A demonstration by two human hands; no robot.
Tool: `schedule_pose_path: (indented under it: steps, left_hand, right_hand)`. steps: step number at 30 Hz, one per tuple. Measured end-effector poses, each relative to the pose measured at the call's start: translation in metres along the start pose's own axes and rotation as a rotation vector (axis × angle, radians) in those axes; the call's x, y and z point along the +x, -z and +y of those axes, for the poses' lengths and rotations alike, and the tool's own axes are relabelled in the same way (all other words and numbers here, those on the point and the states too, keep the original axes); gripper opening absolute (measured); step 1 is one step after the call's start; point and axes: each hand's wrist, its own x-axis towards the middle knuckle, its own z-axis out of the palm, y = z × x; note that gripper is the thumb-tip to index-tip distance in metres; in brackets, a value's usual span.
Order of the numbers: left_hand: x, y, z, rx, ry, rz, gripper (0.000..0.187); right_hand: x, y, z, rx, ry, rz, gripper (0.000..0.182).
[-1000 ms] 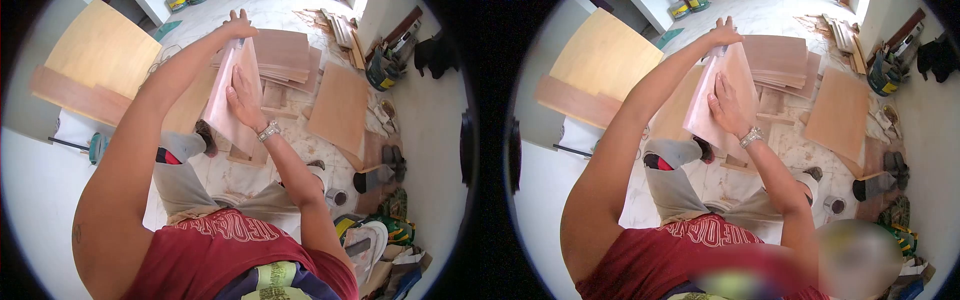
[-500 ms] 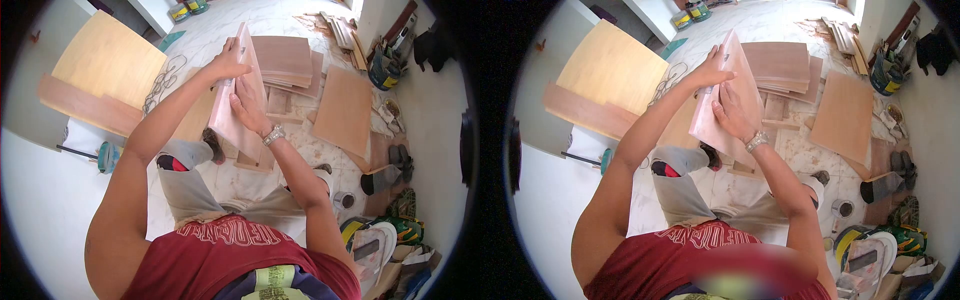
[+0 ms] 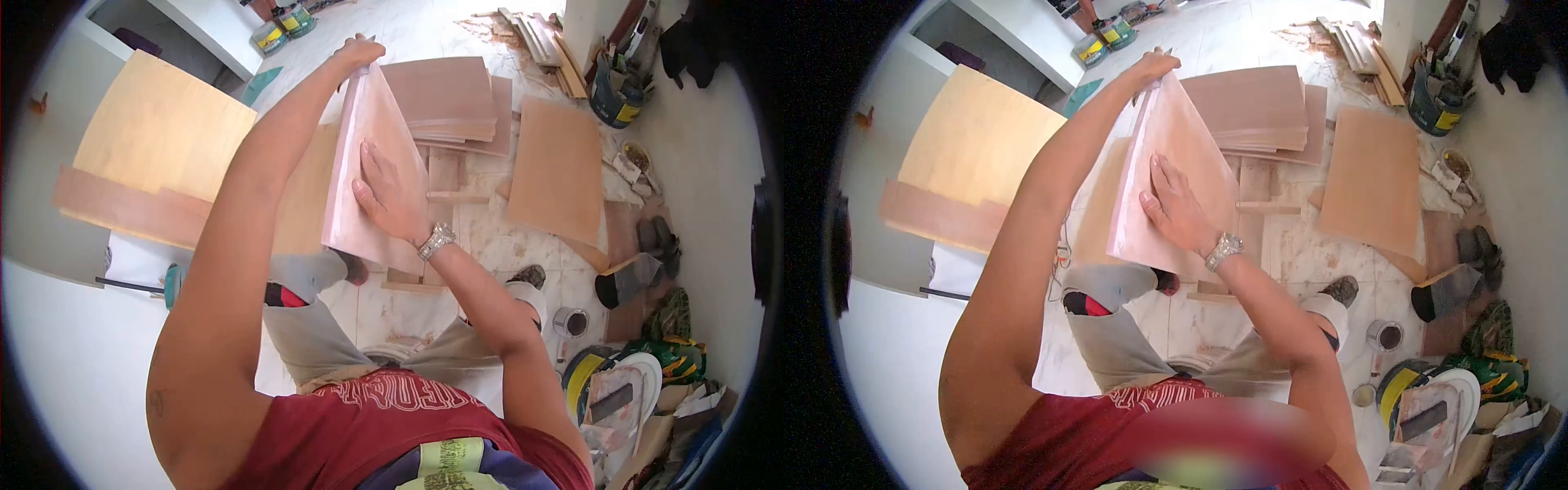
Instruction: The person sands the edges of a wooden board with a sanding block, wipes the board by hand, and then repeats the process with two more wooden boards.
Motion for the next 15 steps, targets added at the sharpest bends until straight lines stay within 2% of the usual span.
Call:
schedule_pose_path:
  steps: [1,4,5,6,9,10,12,13,14,15]
  left_hand:
    - [-0.019,-0.001,0.001,-0.111,-0.045,0.039,0.107]
    - [-0.081,0.026,0.015,-0.207,-0.041,-0.268,0.115]
    - [-0.087,0.027,0.013,-0.159,-0.085,-0.277,0.116]
    - [-0.09,0.027,0.013,-0.11,-0.131,-0.278,0.117]
    - [-0.021,-0.016,-0.03,-0.013,-0.478,-0.006,0.115]
    - [-0.01,-0.016,-0.033,-0.078,-0.482,-0.065,0.114]
    - [0.01,-0.027,-0.033,0.112,-0.361,-0.062,0.112]
    - [0.017,-0.037,-0.039,0.114,-0.334,0.012,0.107]
    - [-0.02,-0.018,-0.016,0.225,-0.265,-0.032,0.1]
    - [-0.044,-0.006,-0.007,0.265,-0.298,-0.056,0.094]
  right_hand:
    - [0.0,0.0,0.001,-0.001,0.002,0.001,0.071]
    - [0.0,-0.001,0.002,-0.011,0.009,0.009,0.07]
    - [0.0,-0.001,0.001,-0.001,-0.001,0.006,0.069]
    - [-0.001,-0.002,0.001,0.007,-0.003,0.003,0.069]
    - [0.001,-0.005,0.012,0.004,0.047,-0.003,0.068]
    - [0.005,-0.001,0.007,-0.016,0.035,-0.022,0.068]
    - [0.003,0.001,0.005,-0.02,0.023,-0.043,0.068]
    - [0.003,-0.002,0.009,-0.008,0.014,-0.045,0.068]
    - [0.004,-0.003,0.008,-0.006,0.039,-0.028,0.068]
    - [0.003,-0.002,0.009,-0.005,0.054,-0.014,0.068]
